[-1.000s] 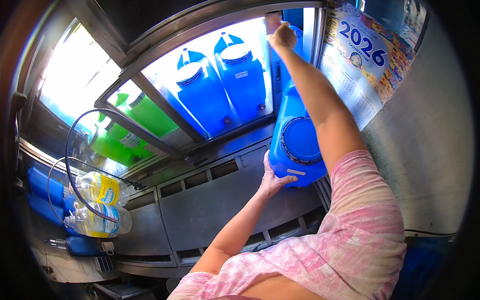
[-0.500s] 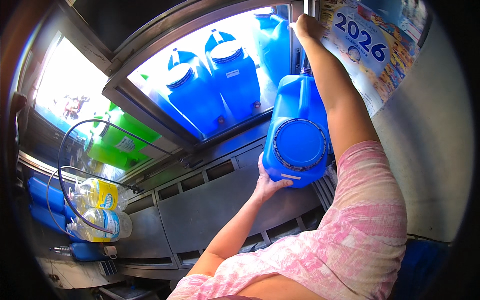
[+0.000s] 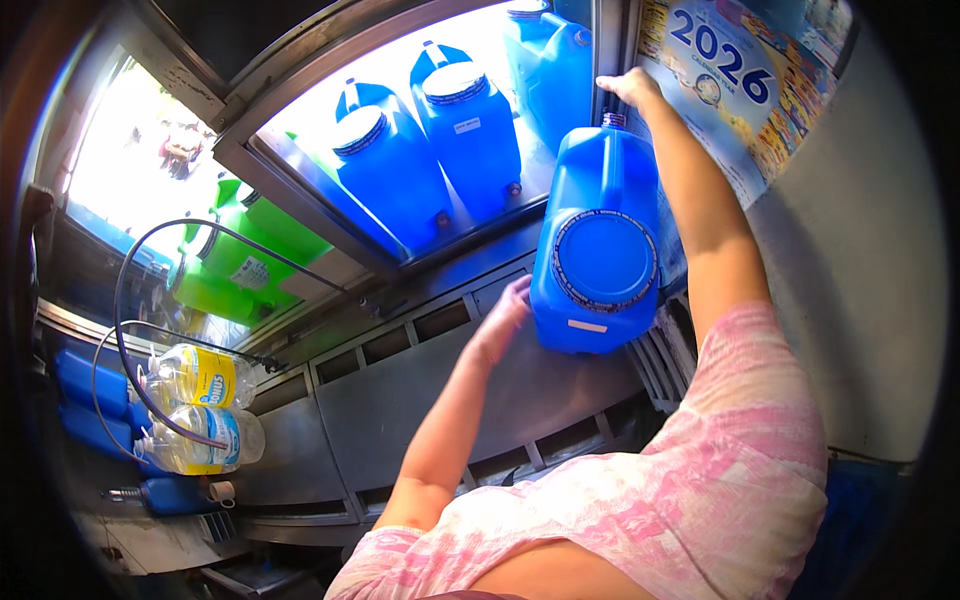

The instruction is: The person wipes a metal counter with a green cloth, then moves several blue plastic jugs into a window recess. They wash the cloth and their hands at a sink, then return to the counter to move more jugs. The sequence shows repeated wiping, moving, and washing actions.

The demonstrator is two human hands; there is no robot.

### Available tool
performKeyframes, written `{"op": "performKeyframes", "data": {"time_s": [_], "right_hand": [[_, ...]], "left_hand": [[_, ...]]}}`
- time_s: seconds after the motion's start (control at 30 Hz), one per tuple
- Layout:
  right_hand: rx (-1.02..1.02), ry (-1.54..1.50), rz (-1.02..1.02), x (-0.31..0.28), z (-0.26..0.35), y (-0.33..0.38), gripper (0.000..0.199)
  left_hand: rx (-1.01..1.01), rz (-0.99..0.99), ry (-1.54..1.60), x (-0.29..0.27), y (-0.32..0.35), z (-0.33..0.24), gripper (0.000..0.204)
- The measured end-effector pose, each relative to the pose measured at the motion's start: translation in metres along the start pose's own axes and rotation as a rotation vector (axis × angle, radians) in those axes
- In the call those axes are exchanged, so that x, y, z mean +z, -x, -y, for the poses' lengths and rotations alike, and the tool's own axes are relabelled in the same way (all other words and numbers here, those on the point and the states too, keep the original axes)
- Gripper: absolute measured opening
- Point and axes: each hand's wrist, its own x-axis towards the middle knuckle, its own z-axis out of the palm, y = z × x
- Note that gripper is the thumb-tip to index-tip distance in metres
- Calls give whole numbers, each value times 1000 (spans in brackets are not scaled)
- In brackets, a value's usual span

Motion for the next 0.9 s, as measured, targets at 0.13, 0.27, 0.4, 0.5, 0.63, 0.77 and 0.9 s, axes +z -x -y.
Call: {"op": "performKeyframes", "data": {"time_s": [0.13,0.27,0.4,0.5,0.63,0.77,0.9], "right_hand": [[290,-772,316,-23,-21,110,69],[486,-750,57,-54,-14,222,62],[302,-973,-121,-62,-1,335,71],[306,-952,-215,-37,-1,418,95],[372,-751,-20,-10,-14,457,113],[435,-1166,191,1,-18,454,125],[480,-1087,151,3,-19,453,122]], "left_hand": [[457,-177,-103,8,-39,-65,58],[506,40,-143,30,-81,-107,45],[251,221,-157,44,-94,-105,44],[646,163,-463,41,-91,-99,35],[666,163,-514,39,-88,-99,34],[714,121,-647,42,-80,-98,34],[658,-8,-649,48,-53,-89,36]]}}
